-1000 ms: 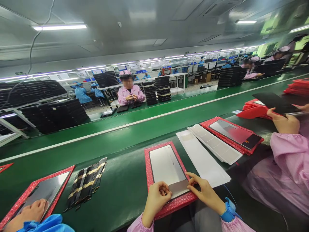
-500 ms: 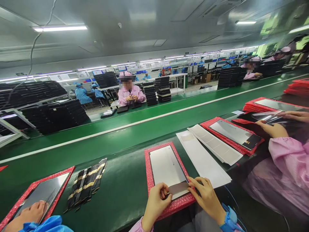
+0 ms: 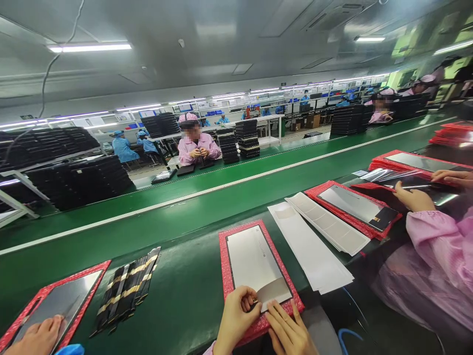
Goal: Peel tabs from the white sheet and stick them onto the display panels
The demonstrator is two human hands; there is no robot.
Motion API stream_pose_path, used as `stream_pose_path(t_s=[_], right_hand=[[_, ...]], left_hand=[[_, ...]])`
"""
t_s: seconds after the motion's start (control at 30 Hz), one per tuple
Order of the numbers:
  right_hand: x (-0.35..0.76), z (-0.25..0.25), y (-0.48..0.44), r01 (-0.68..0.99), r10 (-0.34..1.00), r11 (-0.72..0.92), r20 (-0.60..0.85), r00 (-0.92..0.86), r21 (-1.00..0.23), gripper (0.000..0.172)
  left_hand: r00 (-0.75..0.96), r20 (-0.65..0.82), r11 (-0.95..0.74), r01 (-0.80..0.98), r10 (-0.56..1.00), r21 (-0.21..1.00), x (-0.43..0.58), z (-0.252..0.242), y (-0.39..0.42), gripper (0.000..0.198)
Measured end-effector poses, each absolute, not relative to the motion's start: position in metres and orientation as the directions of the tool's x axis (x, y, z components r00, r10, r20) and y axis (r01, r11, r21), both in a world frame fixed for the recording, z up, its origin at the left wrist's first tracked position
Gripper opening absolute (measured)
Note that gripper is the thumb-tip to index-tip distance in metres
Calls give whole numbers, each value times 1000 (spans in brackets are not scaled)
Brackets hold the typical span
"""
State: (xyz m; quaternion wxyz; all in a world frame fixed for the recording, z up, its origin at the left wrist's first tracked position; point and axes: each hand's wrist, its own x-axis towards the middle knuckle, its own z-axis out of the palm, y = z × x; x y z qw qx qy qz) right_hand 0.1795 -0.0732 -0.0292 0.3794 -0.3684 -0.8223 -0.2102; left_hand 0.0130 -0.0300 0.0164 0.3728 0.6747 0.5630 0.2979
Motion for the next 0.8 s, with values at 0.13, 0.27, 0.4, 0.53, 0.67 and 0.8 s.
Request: stream_pose_path(t_s=[0.13, 0.27, 0.4, 0.53, 0.67, 0.8], right_hand=[[181, -15, -71, 744, 435, 664, 772, -463, 72, 23], [204, -19, -72, 803, 554, 589, 676, -486, 95, 31], [220, -29, -73, 844, 630, 526, 618, -471, 106, 37], [217, -33, -70, 859, 659, 500, 596, -459, 108, 40], [208, -36, -64, 913, 738, 405, 571, -359, 50, 43], [203, -38, -59, 941, 794, 338, 534, -290, 8, 48]], left_hand=[[161, -22, -68, 534, 987, 843, 13, 15, -29, 10], [128, -20, -53, 539, 992, 840, 15, 13, -29, 16], [99, -1, -54, 556, 995, 830, 15, 9, -29, 19], [88, 3, -52, 559, 996, 827, 16, 7, -29, 21], [72, 12, -51, 571, 997, 819, 17, 6, -28, 25], [61, 23, -54, 586, 998, 808, 19, 7, -28, 26]])
